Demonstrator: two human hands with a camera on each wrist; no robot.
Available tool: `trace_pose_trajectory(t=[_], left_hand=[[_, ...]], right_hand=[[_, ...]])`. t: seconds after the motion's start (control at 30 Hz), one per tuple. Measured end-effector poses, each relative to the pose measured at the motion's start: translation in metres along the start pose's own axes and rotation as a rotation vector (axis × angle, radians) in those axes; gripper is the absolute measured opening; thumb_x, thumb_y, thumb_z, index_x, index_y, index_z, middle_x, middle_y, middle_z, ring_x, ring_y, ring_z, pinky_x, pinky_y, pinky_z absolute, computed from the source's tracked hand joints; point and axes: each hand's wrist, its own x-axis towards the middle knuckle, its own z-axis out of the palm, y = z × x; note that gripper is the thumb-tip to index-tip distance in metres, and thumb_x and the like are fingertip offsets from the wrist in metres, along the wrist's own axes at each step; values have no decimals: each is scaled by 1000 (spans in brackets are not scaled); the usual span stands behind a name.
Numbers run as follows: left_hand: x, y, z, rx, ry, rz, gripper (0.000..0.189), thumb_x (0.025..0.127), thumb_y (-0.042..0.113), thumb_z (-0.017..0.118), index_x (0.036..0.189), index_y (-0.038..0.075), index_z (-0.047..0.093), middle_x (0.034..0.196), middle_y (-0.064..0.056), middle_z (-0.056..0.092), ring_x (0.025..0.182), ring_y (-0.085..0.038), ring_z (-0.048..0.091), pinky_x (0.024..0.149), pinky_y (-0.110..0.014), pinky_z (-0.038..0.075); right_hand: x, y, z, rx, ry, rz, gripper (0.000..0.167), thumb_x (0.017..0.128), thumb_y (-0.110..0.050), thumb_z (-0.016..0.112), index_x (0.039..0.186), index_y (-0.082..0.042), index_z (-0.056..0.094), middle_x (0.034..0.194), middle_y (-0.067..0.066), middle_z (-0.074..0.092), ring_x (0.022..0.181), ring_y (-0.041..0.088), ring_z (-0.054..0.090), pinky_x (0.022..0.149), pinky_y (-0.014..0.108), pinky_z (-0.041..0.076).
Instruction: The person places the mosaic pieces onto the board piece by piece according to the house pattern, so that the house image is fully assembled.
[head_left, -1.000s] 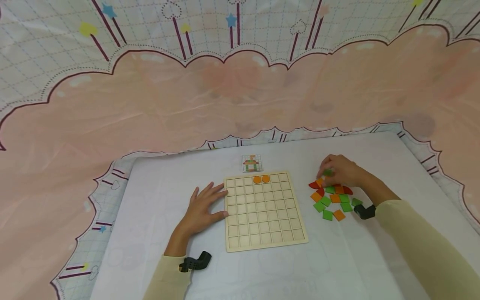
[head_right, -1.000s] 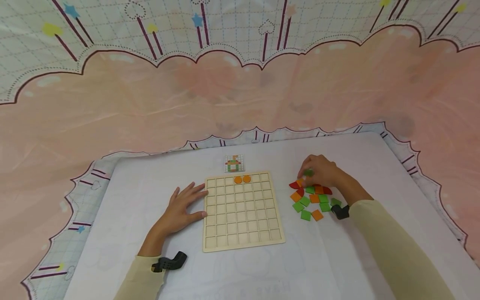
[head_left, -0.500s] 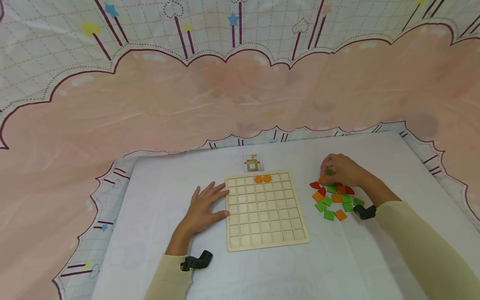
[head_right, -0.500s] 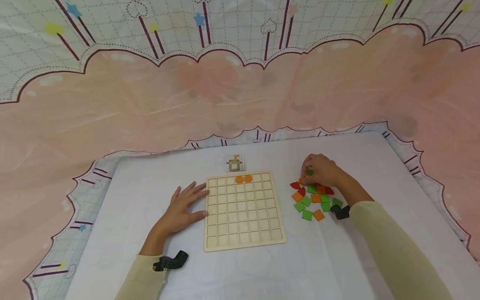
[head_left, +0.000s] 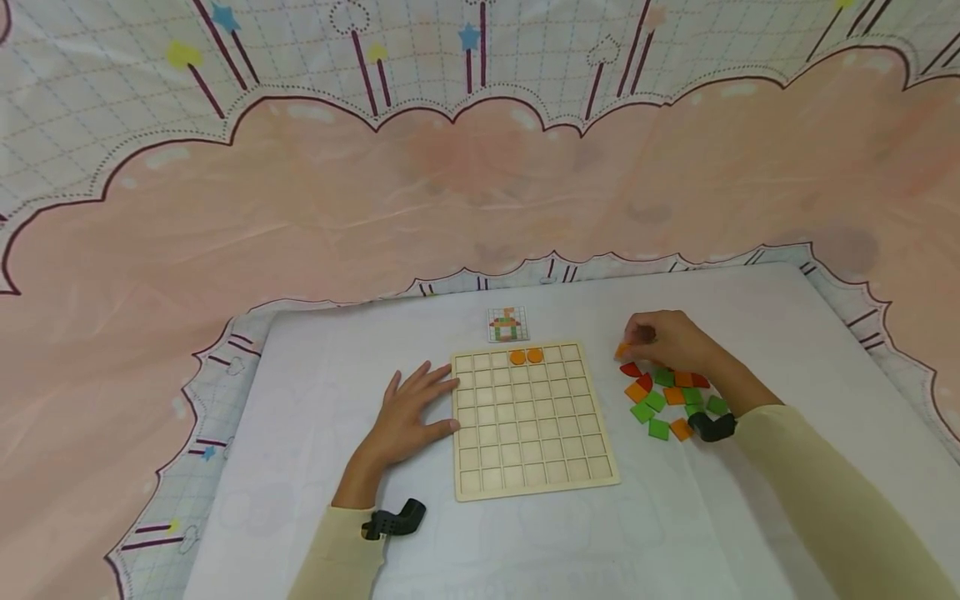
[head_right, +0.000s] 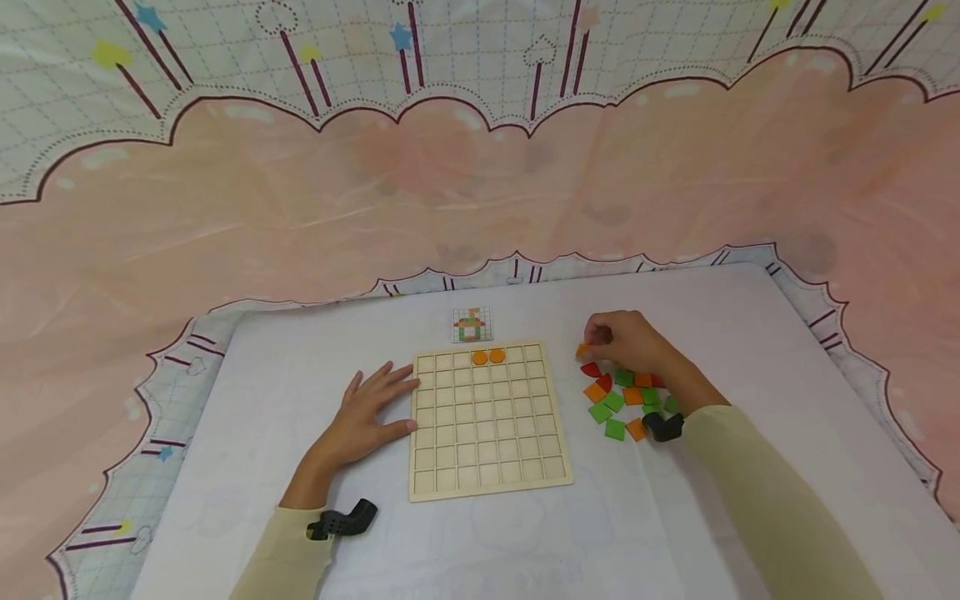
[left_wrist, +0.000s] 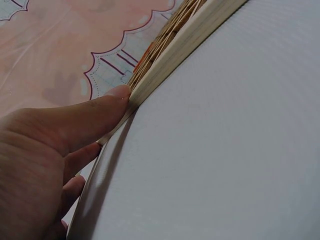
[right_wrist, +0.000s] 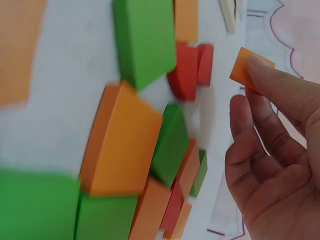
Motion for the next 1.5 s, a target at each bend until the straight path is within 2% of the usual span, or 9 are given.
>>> trace_pose_trajectory(t=[0.1,0.3,0.73,0.97,1.1,1.3,1.5], left_hand=[[0,0,0,2,-2,-2,67,86,40,79,146,19,58,163,-3,42,158,-33,22,125,-64,-1],[1,1,-1,3,-3,-1,67,86,39,80,146,18,58,163,-3,42,158,-34,22,125,-65,-1],[0,0,0,-4,5,11,67,86,39,80,145,18,58,162,-4,43,157,-34,23,125,-66,0],[0,1,-1,-6,17,31,66,86,38,80,145,17,59,162,-5,44,156,-36,24,124,-67,1],[0,0,-1,-1,15,30,66,86,39,79,145,18,58,162,-4,43,157,-36,24,124,-66,1],[0,-1,0,4,10,23,66,87,40,79,146,18,58,162,-3,43,157,-35,24,124,-66,1],[0,0,0,-3,23,37,66,86,38,80,145,16,59,161,-5,44,156,-37,25,123,-68,2]], right_hand=[[2,-4,3,30,4,-21,17,88,-32,81,94,-21,69,91,-2,68,89,20,59,79,29,53],[9,-15,10,100,-2,-33,11,92,-26,78,96,-20,70,96,-1,68,95,20,62,91,36,54],[30,-43,30,209,-42,-114,9,94,-19,75,102,-17,70,101,1,69,100,21,62,97,40,54],[39,-60,39,288,-70,-110,14,92,-18,77,104,-12,73,100,2,73,94,21,62,86,33,53],[46,-70,47,315,-93,-132,17,90,-19,80,104,-12,74,99,2,75,93,19,66,87,33,54],[55,-81,58,297,-110,-168,8,90,-17,79,97,-14,77,96,0,75,90,16,68,85,32,56],[59,-89,68,294,-121,-153,6,90,-16,79,96,-15,78,95,0,76,87,14,67,81,29,55]])
